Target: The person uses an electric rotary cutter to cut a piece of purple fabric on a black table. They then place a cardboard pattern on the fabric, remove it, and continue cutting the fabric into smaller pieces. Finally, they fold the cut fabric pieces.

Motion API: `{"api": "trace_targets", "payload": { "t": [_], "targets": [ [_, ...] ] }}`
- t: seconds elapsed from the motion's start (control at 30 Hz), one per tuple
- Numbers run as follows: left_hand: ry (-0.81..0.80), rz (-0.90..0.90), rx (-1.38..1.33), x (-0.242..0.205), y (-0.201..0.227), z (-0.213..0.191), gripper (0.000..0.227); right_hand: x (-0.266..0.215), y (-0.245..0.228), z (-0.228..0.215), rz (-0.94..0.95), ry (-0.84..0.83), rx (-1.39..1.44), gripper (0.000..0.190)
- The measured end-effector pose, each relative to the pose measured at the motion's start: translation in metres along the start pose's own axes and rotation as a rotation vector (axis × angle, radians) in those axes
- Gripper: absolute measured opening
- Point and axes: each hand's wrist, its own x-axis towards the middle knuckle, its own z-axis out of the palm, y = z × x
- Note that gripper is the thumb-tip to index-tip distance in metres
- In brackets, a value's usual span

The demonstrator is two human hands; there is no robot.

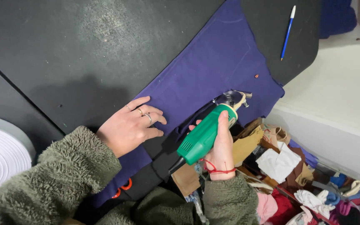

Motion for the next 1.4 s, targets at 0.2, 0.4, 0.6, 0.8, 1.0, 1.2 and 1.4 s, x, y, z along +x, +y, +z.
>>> {"api": "trace_targets", "payload": {
  "t": [0.2, 0.4, 0.6, 0.8, 1.0, 1.2, 1.4],
  "targets": [
    [0.007, -0.037, 0.017, 0.001, 0.015, -0.003, 0.022, 0.009, -0.024, -0.027, 0.055, 0.005, -0.038, 0.057],
    [-0.085, -0.379, 0.196, 0.043, 0.053, 0.033, 0.014, 0.047, -0.034, -0.107, 0.008, -0.172, -0.306, 0.043],
    [0.1, -0.457, 0.347, 0.123, 0.075, 0.079, 0.033, 0.076, -0.044, -0.126, -0.152, -0.386, -0.447, 0.039],
    [0.257, -0.413, 0.355, 0.158, 0.052, 0.125, 0.05, 0.079, -0.056, -0.117, -0.242, -0.44, -0.46, 0.038],
    [0.274, -0.355, 0.32, 0.153, 0.04, 0.123, 0.04, 0.074, -0.07, -0.097, -0.191, -0.403, -0.429, 0.04],
    [0.301, -0.361, 0.257, 0.149, 0.043, 0.12, 0.037, 0.075, -0.076, -0.079, -0.175, -0.356, -0.361, 0.041],
    [0.311, -0.354, 0.254, 0.146, 0.04, 0.121, 0.035, 0.084, -0.085, -0.065, -0.188, -0.323, -0.281, 0.042]
  ]
}}
